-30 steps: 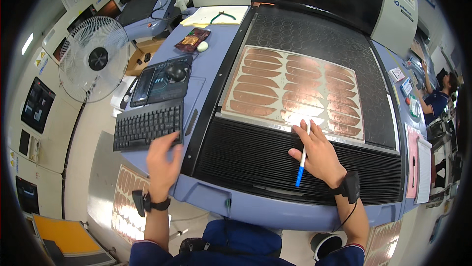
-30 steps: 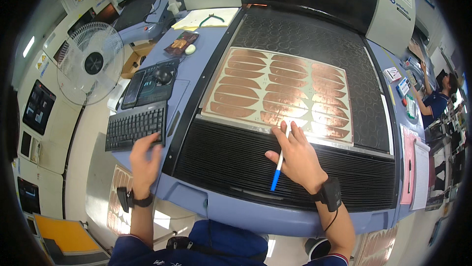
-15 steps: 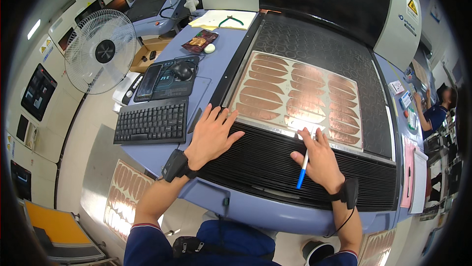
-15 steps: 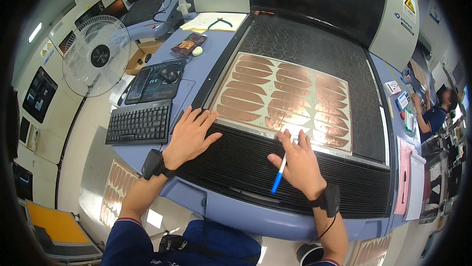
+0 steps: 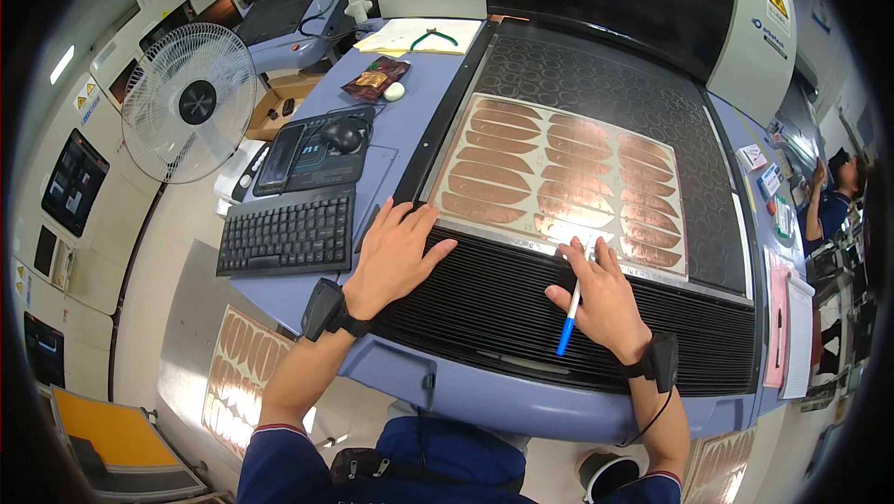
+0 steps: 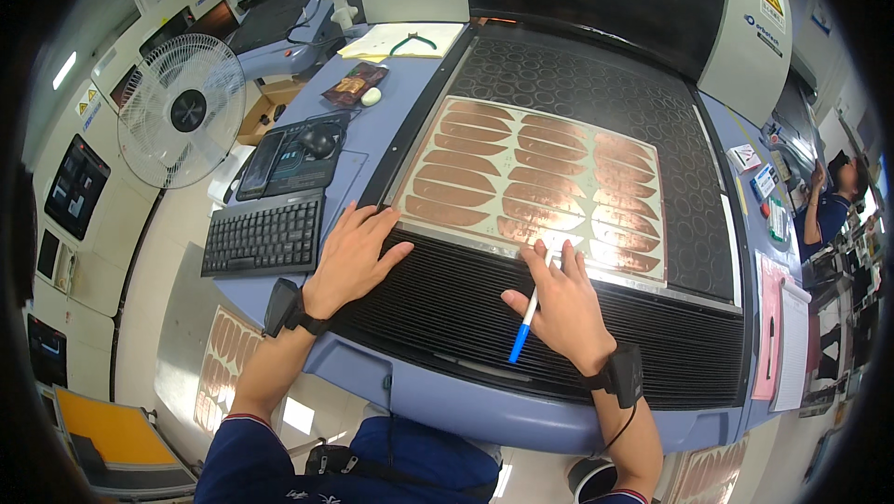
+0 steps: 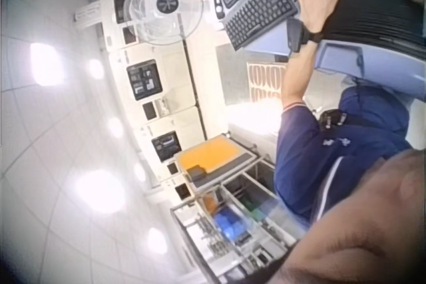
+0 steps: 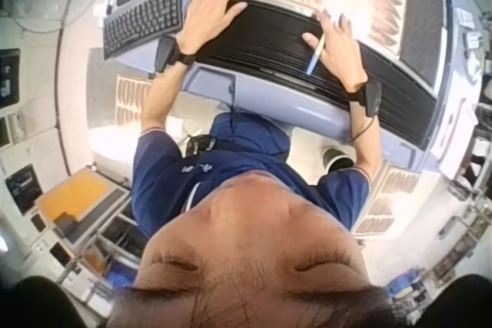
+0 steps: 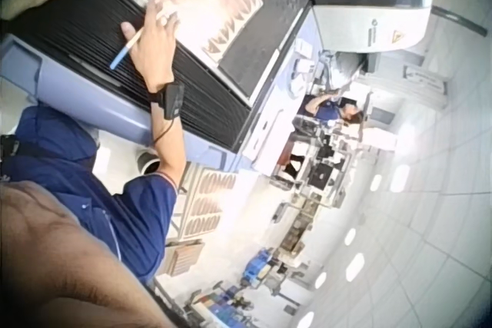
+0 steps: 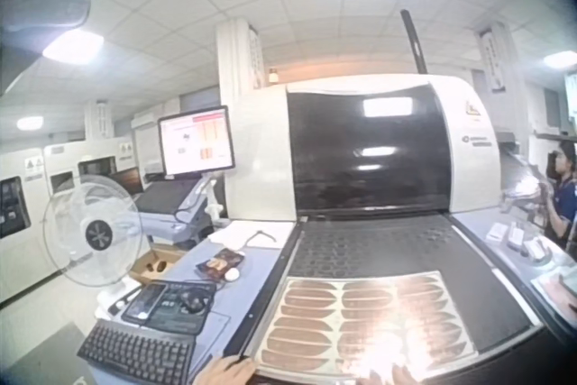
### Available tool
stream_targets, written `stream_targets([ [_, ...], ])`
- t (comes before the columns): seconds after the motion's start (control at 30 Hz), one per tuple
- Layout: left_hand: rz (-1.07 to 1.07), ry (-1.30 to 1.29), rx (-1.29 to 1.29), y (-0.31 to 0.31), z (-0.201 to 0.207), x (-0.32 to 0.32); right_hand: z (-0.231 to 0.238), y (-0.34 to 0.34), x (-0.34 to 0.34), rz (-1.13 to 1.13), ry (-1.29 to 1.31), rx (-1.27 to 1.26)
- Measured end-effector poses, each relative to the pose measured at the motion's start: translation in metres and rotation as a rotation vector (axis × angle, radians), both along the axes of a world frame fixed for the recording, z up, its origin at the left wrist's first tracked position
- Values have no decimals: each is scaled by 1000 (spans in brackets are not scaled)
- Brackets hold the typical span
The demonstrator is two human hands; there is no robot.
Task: The recorder is inspecting copper-colored industrial sheets, checking for defects, marking them with a pen, and interacting with a workstation terminal.
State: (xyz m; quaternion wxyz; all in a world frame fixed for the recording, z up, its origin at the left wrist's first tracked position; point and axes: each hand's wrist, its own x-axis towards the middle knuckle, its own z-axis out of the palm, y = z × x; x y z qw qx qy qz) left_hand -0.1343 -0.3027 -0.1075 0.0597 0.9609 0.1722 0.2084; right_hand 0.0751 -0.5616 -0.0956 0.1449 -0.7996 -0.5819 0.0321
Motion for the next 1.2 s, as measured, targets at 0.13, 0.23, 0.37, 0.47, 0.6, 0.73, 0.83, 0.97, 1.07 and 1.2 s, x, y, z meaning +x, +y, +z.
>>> stream_targets([
  [0.13, 8, 40, -15, 0, 15, 0, 10, 3, -3, -7, -33, -1],
  [0.23, 31, -8, -10, 10, 14, -13, 9, 13, -4, 26, 9, 36],
  [0.37, 186, -100, 28, -4, 42, -53, 1, 0, 3, 4, -16, 58],
  [0.47, 504, -209, 27, 4, 42, -112, 1, -4, 2, -1, -22, 46],
  [0.6, 791, -171, 146, 25, 8, -185, 0, -6, 0, 23, -34, 37],
  [0.73, 745, -149, 63, 38, -5, -200, 0, -10, -2, 47, -26, 26],
  [0.83, 590, -281, 131, 24, 25, -156, 6, -8, -5, 27, -1, 20],
  [0.97, 60, -434, 178, 7, 62, -52, 15, 1, -9, -44, 28, 169],
  [1.07, -223, -513, 198, -16, 67, 7, 50, 23, -36, -50, 323, 384],
  [1.2, -587, -511, 78, -41, 28, 54, 21, 42, -49, 18, 355, 750],
])
